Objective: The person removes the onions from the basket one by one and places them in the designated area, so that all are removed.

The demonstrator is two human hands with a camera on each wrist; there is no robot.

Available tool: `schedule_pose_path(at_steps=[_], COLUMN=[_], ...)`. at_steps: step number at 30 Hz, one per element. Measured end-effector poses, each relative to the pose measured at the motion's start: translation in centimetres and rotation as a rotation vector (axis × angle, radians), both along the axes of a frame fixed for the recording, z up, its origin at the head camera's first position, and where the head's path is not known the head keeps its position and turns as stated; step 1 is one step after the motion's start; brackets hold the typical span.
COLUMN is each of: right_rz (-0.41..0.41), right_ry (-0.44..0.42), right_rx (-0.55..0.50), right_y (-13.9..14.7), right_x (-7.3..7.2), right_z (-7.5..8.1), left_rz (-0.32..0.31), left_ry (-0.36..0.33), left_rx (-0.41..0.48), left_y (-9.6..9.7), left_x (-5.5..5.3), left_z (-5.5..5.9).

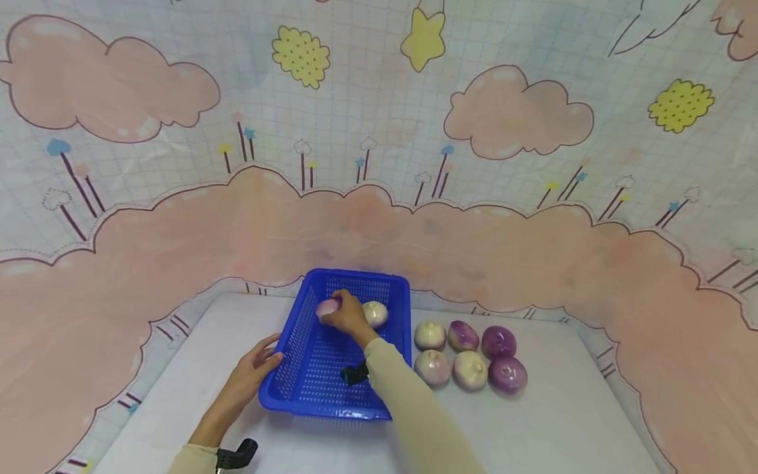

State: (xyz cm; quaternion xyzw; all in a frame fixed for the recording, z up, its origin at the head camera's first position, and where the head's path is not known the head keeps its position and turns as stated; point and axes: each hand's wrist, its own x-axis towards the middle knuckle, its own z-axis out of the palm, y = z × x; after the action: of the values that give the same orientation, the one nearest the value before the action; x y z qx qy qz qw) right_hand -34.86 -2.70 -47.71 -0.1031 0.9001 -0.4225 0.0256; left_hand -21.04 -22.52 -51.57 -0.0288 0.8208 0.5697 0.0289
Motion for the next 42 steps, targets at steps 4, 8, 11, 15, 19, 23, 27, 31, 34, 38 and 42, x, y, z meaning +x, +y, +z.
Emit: schedule_pose_path(at_steps=[4, 8, 11, 15, 19, 23, 27, 31, 34, 38, 42], right_rz=[0.017, 0.033, 0.037, 0.043, 0.052, 0.064, 0.074, 0.079, 0.080, 0.090, 0.084], right_ry=[0.022, 0.046, 0.048, 0.057, 0.051, 0.066, 0.082, 0.067, 0.061, 0.074, 0.089], right_rx=[0.000, -0.011, -0.044, -0.087, -0.135, -0.186, -0.220, -0.284, -0.324, -0.356, -0.373], right_y=[0.1, 0.4, 0.9, 1.8, 3.1, 4.3, 5.5, 6.6, 7.3, 8.3, 9.5], right_x=[0.0, 0.4, 0.9, 1.7, 2.7, 3.6, 4.2, 4.9, 5.5, 6.1, 6.9], right_z=[0.7, 1.5, 2.3, 3.1, 3.7, 4.2, 4.4, 4.3, 4.2, 3.9, 3.7], left_rz=[0.001, 0.001, -0.005, -0.013, -0.019, -0.018, -0.017, -0.008, -0.004, -0.003, -0.010], left_ry=[0.001, 0.000, -0.002, 0.001, 0.005, 0.011, 0.012, 0.016, 0.018, 0.024, 0.025], left_rx=[0.003, 0.005, 0.004, 0.019, 0.017, 0.001, 0.009, 0.013, 0.014, 0.013, 0.020], left_y=[0.0, 0.0, 0.0, 0.0, 0.0, -0.1, 0.0, 0.1, 0.2, 0.2, 0.3], left_x=[-0.1, -0.1, -0.1, -0.1, -0.1, 0.0, 0.0, 0.2, 0.3, 0.4, 0.6], left_z=[0.1, 0.2, 0.3, 0.2, 0.1, 0.1, 0.1, -0.1, -0.2, -0.4, -0.5])
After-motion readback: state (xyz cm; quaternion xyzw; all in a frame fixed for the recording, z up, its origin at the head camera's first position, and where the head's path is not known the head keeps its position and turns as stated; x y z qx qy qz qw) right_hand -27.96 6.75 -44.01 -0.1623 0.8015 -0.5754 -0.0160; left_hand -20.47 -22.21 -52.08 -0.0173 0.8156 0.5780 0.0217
